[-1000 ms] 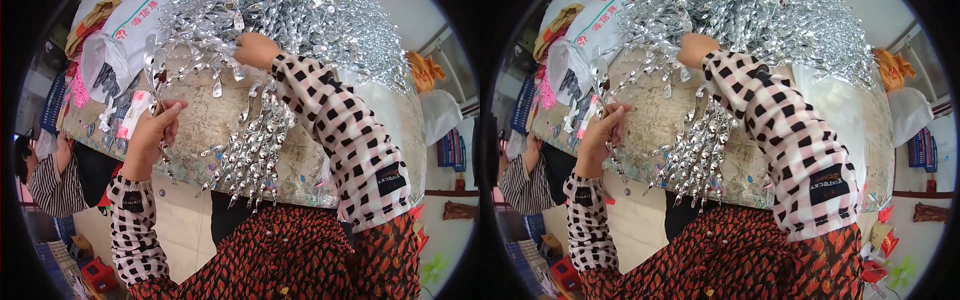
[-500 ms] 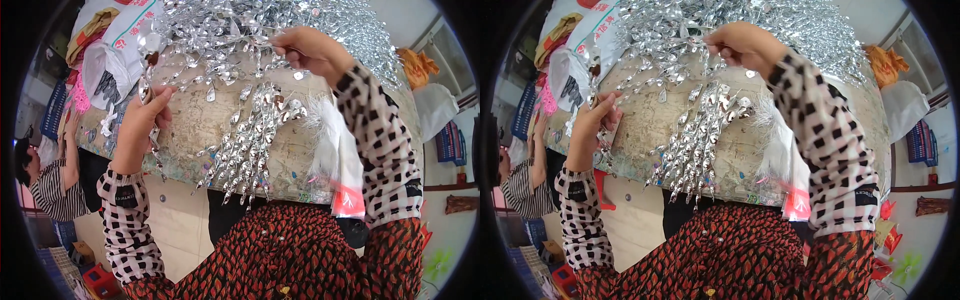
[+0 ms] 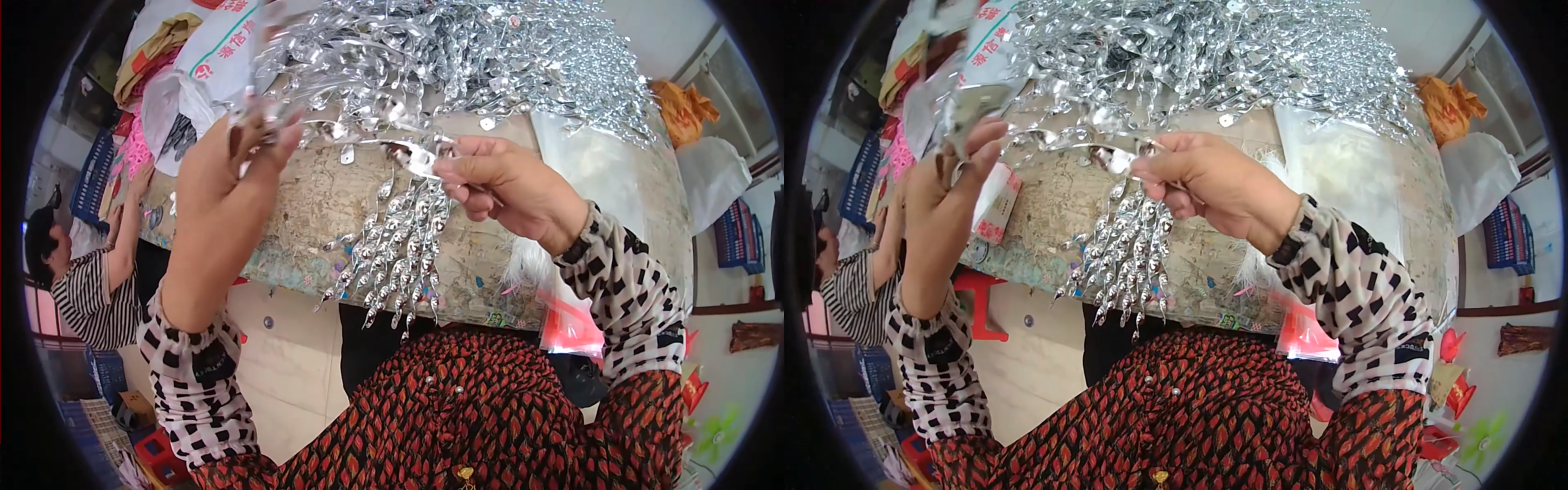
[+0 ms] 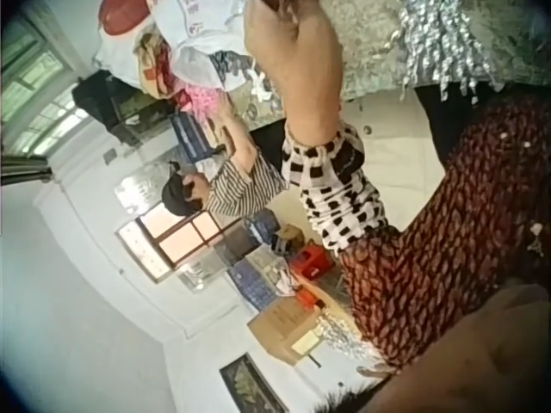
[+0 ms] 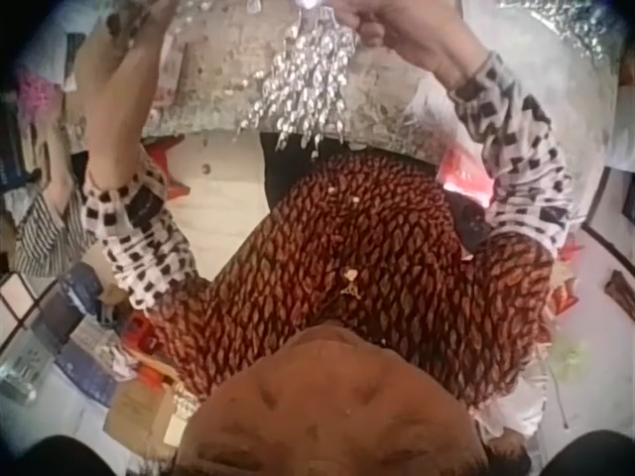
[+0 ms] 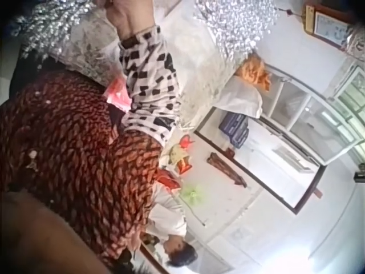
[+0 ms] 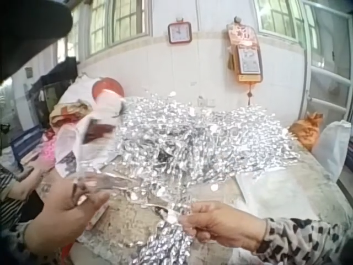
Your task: Packaging silver tinsel decorations into clear plastic bags at a workbench.
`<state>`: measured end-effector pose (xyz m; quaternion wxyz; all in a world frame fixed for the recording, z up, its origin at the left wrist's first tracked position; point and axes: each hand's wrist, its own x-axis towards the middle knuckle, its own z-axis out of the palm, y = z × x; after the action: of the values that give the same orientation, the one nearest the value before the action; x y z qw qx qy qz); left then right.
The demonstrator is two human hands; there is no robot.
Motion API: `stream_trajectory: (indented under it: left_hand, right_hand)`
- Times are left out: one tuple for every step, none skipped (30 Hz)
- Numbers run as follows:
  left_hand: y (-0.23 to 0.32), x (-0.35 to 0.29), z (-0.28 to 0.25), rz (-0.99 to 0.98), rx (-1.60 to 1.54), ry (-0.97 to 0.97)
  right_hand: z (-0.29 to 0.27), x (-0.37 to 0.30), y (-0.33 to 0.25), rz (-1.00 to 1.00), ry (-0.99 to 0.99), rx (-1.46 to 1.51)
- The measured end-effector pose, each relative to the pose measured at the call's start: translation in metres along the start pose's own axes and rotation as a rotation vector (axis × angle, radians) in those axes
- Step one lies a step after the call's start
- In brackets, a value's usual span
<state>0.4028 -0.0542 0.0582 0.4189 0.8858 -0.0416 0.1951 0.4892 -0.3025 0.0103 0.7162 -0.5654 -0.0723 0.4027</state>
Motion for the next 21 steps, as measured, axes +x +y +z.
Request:
stream_trajectory:
  left_hand:
    - [-0.005,0.002,0.002,-0.002,0.004,0.004]
    - [-0.011,0.004,0.004,0.156,0.080,0.017]
    - [-0.014,0.005,0.004,0.314,0.154,0.029]
    - [-0.008,0.004,0.002,0.245,0.257,-0.081]
    - [-0.001,0.005,0.003,0.254,0.250,-0.085]
    - [0.006,0.006,0.007,0.007,0.251,-0.363]
    - [0.008,0.003,0.007,-0.259,0.258,-0.631]
    - [-0.002,-0.004,0.006,-0.268,0.263,-0.625]
    - [-0.019,-0.013,0.005,-0.391,0.021,-0.792]
    - [-0.028,-0.015,0.007,-0.494,-0.236,-0.962]
    - [-0.033,-0.019,0.006,-0.491,-0.239,-0.966]
    - [-0.036,-0.024,0.005,-0.739,-0.501,-0.978]
    - [-0.038,-0.027,0.005,-0.983,-0.769,-0.978]
    - [-0.038,-0.032,0.004,-0.833,-0.765,-1.009]
    - [-0.036,-0.034,0.005,-0.835,-0.770,-1.014]
    - [-0.031,-0.036,0.006,-0.862,-0.655,-1.026]
    - [-0.029,-0.039,0.006,-0.889,-0.539,-1.036]
    - [-0.035,-0.046,0.008,-0.893,-0.479,-0.974]
    - [-0.041,-0.052,0.006,-0.900,-0.478,-0.968]
    - [-0.051,-0.056,0.000,-0.955,-0.473,-0.867]
    - [-0.061,-0.057,-0.005,-0.999,-0.467,-0.776]
  right_hand:
    - [0.004,0.000,-0.001,0.059,-0.051,-0.101]
    - [0.009,0.000,0.000,0.117,-0.100,-0.201]
    - [0.016,0.000,0.002,0.169,-0.148,-0.365]
    - [0.021,-0.002,0.008,0.101,-0.194,-0.519]
    - [0.024,-0.005,0.014,0.033,-0.239,-0.672]
    - [0.024,-0.011,0.016,-0.233,-0.270,-0.825]
    - [0.025,-0.010,0.017,-0.234,-0.278,-0.822]
    - [0.026,-0.010,0.016,-0.456,-0.264,-1.139]
    - [0.029,-0.009,0.014,-0.688,-0.241,-1.449]
    - [0.030,-0.010,0.010,-0.702,-0.268,-1.491]
    - [0.032,-0.008,0.010,-0.698,-0.264,-1.493]
    - [0.034,-0.005,0.010,-0.744,-0.291,-1.494]
    - [0.035,-0.003,0.010,-0.783,-0.310,-1.495]
    - [0.034,0.001,0.012,-0.771,-0.312,-1.468]
    - [0.035,0.007,0.015,-0.763,-0.311,-1.469]
    - [0.039,0.013,0.016,-0.741,-0.333,-1.525]
    - [0.041,0.019,0.018,-0.719,-0.356,-1.579]
    - [0.035,0.030,0.019,-0.719,-0.360,-1.577]
    - [0.026,0.048,0.017,-0.629,-0.573,-1.345]
    - [0.019,0.066,0.011,-0.529,-0.763,-1.104]
    - [0.013,0.081,-0.002,-0.302,-0.658,-1.169]
